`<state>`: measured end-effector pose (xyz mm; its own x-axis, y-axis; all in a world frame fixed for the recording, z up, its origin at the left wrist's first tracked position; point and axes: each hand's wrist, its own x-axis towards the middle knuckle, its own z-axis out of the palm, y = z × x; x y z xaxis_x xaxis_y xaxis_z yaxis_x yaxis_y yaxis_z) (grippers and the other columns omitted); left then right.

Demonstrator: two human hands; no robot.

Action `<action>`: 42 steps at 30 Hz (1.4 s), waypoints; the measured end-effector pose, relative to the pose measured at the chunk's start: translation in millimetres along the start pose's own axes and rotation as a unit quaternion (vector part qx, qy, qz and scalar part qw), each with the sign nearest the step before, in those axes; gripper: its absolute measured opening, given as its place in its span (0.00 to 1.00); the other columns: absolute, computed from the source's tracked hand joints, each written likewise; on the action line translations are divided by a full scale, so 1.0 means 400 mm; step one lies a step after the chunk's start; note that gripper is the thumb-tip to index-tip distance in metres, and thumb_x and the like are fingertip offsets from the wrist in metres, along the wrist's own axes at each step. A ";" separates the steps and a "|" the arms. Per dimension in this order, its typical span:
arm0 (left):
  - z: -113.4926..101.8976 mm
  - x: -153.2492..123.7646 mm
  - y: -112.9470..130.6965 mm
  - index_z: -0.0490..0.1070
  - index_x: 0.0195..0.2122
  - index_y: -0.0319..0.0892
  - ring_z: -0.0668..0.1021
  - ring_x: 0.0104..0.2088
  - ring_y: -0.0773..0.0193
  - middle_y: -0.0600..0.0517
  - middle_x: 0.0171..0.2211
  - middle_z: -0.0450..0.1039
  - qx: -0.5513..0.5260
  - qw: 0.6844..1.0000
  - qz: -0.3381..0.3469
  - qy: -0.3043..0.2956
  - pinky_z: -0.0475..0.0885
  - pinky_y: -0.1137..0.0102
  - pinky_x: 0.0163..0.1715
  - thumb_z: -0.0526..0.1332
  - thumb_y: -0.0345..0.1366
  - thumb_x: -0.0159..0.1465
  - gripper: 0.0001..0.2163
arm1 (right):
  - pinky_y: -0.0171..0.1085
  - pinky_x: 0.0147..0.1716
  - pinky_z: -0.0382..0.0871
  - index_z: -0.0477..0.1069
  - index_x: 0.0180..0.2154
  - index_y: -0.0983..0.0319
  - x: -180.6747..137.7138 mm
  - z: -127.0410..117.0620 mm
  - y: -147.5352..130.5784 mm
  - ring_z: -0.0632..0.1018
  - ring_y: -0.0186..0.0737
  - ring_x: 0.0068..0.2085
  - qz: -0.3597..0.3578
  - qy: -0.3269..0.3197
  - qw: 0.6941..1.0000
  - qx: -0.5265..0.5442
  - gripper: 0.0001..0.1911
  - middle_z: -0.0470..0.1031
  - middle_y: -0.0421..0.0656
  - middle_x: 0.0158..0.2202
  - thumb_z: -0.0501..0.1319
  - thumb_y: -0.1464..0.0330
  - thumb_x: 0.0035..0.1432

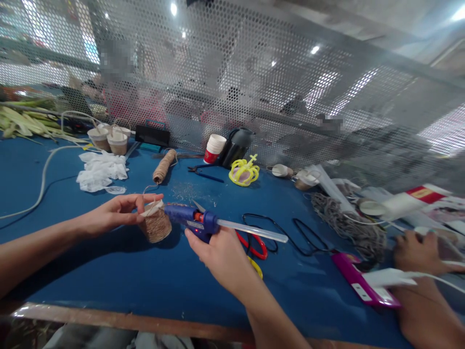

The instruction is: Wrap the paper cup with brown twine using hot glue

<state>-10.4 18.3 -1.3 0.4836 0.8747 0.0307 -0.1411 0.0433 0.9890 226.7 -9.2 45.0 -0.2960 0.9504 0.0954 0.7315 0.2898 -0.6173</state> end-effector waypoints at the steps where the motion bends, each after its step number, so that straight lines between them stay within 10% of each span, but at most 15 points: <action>1: -0.001 0.000 -0.001 0.63 0.25 0.38 0.55 0.62 0.47 0.42 0.60 0.57 0.001 1.000 0.000 -0.001 0.57 0.55 0.54 0.65 0.36 0.53 0.10 | 0.31 0.16 0.64 0.59 0.15 0.59 0.003 -0.001 -0.001 0.68 0.32 0.13 0.010 -0.001 1.000 0.008 0.17 0.64 0.35 0.10 0.56 0.64 0.53; 29: 0.001 0.000 0.000 0.65 0.25 0.39 0.56 0.62 0.50 0.43 0.59 0.58 0.002 1.000 0.002 0.006 0.54 0.55 0.55 0.64 0.34 0.53 0.08 | 0.35 0.22 0.65 0.67 0.23 0.59 -0.009 0.010 -0.001 0.69 0.36 0.16 -0.057 -0.004 0.998 0.018 0.08 0.63 0.34 0.10 0.57 0.65 0.52; 42: -0.003 0.003 -0.004 0.64 0.24 0.38 0.57 0.61 0.48 0.43 0.58 0.59 0.012 1.000 0.012 0.002 0.54 0.56 0.56 0.66 0.37 0.52 0.11 | 0.32 0.15 0.63 0.63 0.17 0.60 0.015 -0.002 -0.002 0.67 0.33 0.13 0.071 -0.001 0.996 0.059 0.13 0.63 0.35 0.10 0.58 0.62 0.49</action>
<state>-10.7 20.1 -3.1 0.4779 0.8768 0.0532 -0.1319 0.0117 0.9912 224.9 -3.5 46.8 -0.1960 0.9806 0.0004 0.6892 0.1380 -0.7113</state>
